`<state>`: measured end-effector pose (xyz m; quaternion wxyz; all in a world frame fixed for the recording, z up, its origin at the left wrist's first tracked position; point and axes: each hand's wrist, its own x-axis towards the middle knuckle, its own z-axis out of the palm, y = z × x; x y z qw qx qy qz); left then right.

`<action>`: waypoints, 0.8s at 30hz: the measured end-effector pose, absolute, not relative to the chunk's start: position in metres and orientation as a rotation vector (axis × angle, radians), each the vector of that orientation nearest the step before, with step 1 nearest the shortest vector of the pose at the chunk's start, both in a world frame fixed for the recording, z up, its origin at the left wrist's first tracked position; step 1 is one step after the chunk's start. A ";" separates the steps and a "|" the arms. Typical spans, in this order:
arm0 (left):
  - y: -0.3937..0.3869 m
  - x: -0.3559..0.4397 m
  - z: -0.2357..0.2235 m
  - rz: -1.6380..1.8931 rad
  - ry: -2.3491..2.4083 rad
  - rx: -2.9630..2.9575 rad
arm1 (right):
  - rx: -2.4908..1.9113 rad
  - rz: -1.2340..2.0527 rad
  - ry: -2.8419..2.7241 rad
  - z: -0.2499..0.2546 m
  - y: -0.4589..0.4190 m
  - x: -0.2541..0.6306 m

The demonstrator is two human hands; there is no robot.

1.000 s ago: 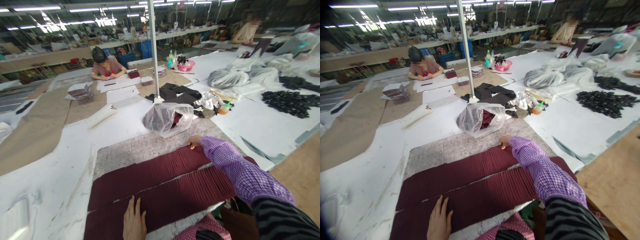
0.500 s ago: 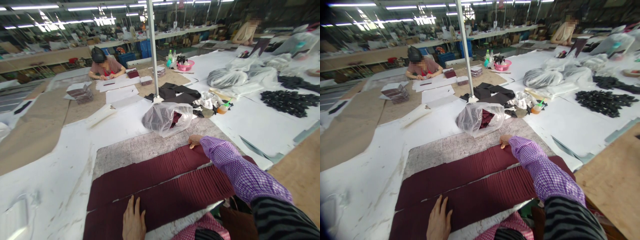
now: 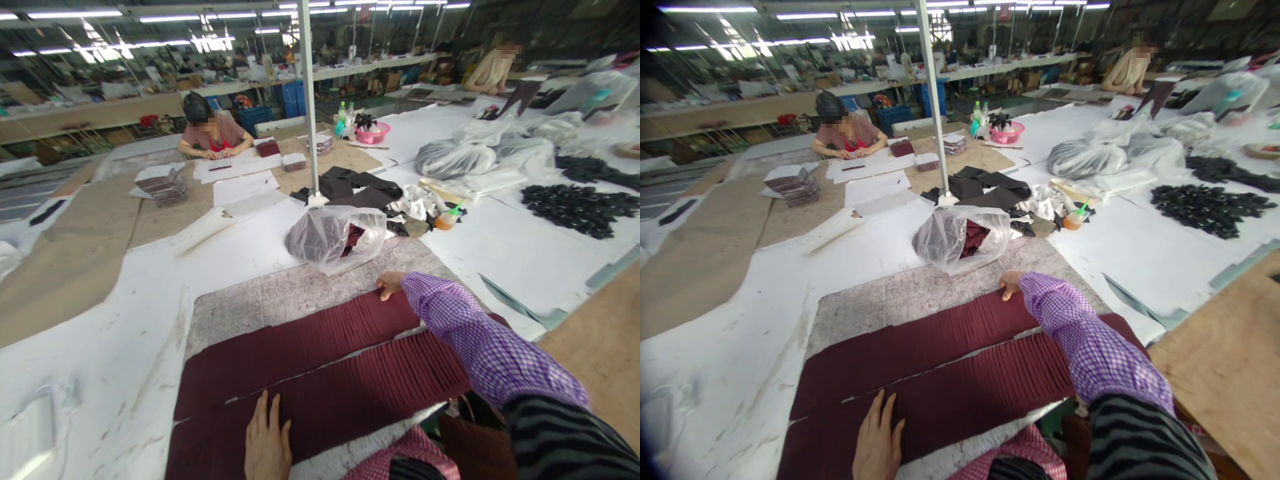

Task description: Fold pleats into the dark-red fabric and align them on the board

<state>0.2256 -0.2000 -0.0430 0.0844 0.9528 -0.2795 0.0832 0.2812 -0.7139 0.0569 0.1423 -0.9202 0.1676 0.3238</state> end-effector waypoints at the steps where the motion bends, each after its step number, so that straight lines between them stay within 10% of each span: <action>1: -0.200 0.225 -0.043 0.246 -0.831 2.841 | -2.648 0.968 0.468 0.058 -0.715 0.280; 24: -0.200 0.225 -0.039 0.270 -0.852 2.842 | -2.542 1.094 0.572 0.062 -0.716 0.273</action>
